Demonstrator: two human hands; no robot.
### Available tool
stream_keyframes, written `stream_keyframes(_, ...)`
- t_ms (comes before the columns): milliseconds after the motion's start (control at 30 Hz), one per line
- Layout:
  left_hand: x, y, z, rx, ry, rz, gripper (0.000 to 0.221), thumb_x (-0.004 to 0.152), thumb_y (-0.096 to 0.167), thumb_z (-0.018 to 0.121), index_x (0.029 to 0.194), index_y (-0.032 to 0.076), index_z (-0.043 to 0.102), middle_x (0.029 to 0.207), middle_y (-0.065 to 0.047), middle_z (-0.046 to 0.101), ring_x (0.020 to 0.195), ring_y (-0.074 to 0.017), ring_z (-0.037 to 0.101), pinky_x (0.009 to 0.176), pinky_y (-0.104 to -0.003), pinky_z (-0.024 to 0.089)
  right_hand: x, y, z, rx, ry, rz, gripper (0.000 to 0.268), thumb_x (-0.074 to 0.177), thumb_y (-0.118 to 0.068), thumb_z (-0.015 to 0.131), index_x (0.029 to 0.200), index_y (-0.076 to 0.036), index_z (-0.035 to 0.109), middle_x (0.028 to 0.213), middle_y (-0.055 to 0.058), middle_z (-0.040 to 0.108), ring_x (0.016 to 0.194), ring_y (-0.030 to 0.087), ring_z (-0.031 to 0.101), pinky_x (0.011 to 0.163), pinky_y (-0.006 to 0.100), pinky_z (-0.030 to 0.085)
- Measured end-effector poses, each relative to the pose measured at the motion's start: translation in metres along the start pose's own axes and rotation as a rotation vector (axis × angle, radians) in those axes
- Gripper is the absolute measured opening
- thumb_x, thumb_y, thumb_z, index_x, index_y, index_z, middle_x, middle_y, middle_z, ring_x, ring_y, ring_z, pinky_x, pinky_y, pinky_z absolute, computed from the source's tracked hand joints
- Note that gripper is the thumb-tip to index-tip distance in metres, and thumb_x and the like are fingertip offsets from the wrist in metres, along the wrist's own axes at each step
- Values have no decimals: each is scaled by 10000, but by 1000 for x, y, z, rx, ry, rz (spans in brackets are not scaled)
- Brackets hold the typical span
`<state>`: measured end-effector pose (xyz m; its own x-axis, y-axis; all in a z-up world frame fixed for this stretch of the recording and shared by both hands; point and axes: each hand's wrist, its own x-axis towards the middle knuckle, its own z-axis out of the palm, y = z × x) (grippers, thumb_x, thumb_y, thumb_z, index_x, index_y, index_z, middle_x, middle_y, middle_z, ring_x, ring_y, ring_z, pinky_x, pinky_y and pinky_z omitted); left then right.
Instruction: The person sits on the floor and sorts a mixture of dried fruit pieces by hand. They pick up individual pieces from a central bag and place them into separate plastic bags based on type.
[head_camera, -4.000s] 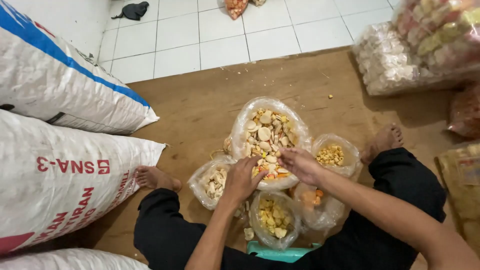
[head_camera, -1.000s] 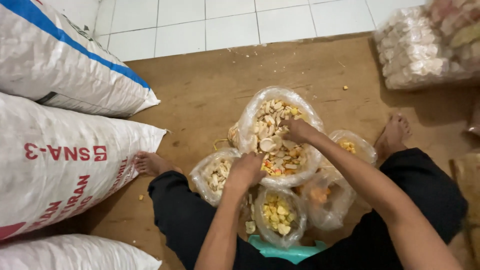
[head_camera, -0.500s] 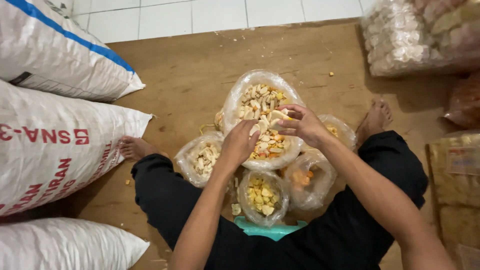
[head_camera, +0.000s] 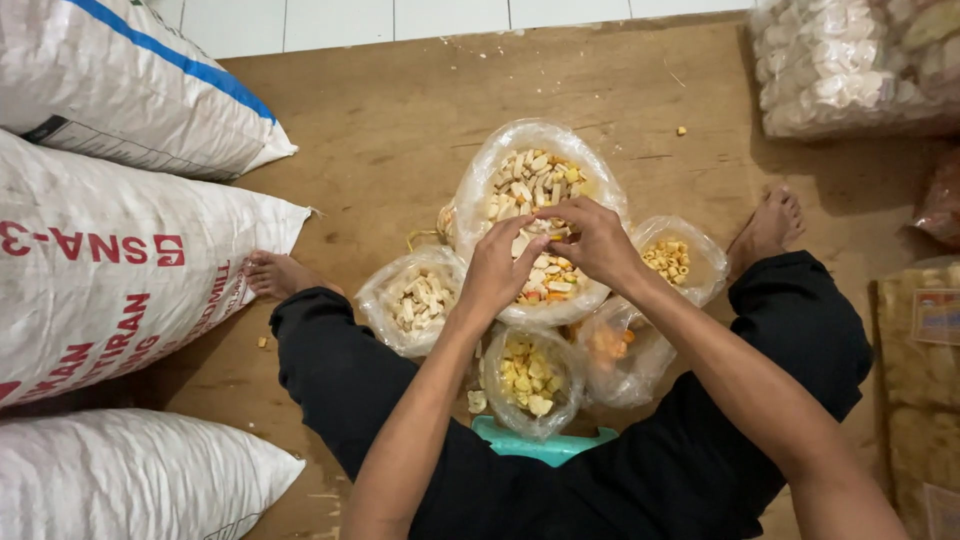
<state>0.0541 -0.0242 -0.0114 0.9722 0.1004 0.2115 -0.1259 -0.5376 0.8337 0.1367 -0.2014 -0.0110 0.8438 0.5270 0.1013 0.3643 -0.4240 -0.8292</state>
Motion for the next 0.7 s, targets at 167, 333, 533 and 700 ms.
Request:
stream_keyframes(167,4,-16,15,-24,0,-83,346,947,350,737,1161,78,732,1086,-145,730,1028,-351,733,891,-438,593,-1,12,7,-4,-30,-79,535,776,36,852,1268,-140,739,1133,206,625,1014,384,685,757,350,652)
stream_keyframes(333,9,-13,14,-63,32,-214,316,961,376,717,1099,96,762,1036,-129,761,1003,-323,743,864,-416,594,-1,9,3,69,-36,-66,537,768,10,878,1274,-79,721,1148,223,631,987,359,696,765,357,649)
stream_keyframes(533,12,-2,5,-189,-26,-341,361,920,405,743,1142,122,767,1077,-101,780,1038,-273,752,831,-356,597,5,-8,-11,367,49,117,349,865,17,801,1200,-64,749,1099,186,658,932,251,705,745,343,655)
stream_keyframes(700,12,-9,4,-301,9,-391,327,871,300,781,1164,157,773,1070,-96,784,1018,-247,756,821,-346,608,0,-32,-16,580,50,215,344,857,81,779,1190,23,720,1037,146,635,880,163,648,750,398,684)
